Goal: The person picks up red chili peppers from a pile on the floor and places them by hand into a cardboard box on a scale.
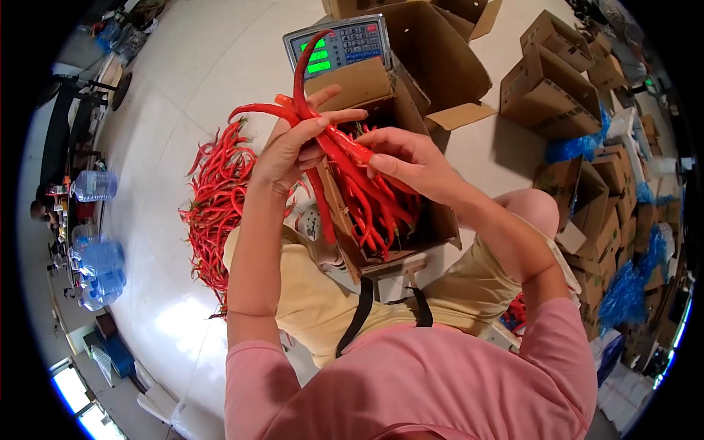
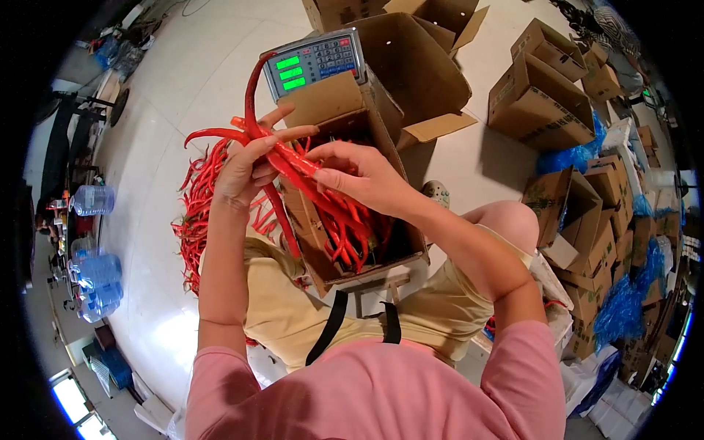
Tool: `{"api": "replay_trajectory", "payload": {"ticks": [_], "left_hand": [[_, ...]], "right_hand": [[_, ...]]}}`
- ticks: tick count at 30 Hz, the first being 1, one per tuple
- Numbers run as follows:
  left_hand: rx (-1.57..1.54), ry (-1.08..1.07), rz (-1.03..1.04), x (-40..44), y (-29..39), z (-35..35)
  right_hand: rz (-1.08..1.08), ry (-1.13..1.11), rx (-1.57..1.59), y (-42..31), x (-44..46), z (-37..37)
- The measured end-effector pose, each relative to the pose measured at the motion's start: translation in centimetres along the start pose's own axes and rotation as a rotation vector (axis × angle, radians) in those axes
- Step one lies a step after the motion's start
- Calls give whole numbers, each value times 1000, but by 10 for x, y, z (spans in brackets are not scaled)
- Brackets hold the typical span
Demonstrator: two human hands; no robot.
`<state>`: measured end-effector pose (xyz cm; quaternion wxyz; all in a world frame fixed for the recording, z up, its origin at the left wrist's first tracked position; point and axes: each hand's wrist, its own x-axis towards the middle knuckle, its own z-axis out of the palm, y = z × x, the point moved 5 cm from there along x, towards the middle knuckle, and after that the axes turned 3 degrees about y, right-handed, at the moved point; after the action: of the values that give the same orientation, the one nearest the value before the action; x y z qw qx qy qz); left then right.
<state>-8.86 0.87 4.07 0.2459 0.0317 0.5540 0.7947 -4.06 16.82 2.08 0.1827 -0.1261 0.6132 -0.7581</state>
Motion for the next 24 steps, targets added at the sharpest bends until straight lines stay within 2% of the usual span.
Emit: {"api": "replay_trajectory", "payload": {"ticks": [1, 4, 8, 11, 14, 16, 18, 21, 24], "left_hand": [[39, 31, -2, 0, 0, -1], [75, 109, -23, -1, -1, -3], [90, 83, -39, 1, 5, -19], [160, 112, 22, -2, 17, -33], [104, 157, 39, -5, 25, -48], [-12, 192, 65, -7, 30, -53], [-105, 182, 95, -6, 30, -58], [-182, 197, 54, -2, 22, -54], [-151, 154, -32, 7, 4, -34]], "right_hand": [[-5, 32, -35, -1, 0, -2], [-53, 164, 133, -2, 1, -12], [-3, 299, 332, -6, 0, -35], [29, 301, 345, 4, -2, -43], [29, 308, 268, 24, -3, -42], [182, 167, -162, 32, -8, -36], [-62, 170, -580, 32, -10, -32], [-53, 127, -150, 31, -3, -26], [-70, -11, -139, 19, -3, -8]]}}
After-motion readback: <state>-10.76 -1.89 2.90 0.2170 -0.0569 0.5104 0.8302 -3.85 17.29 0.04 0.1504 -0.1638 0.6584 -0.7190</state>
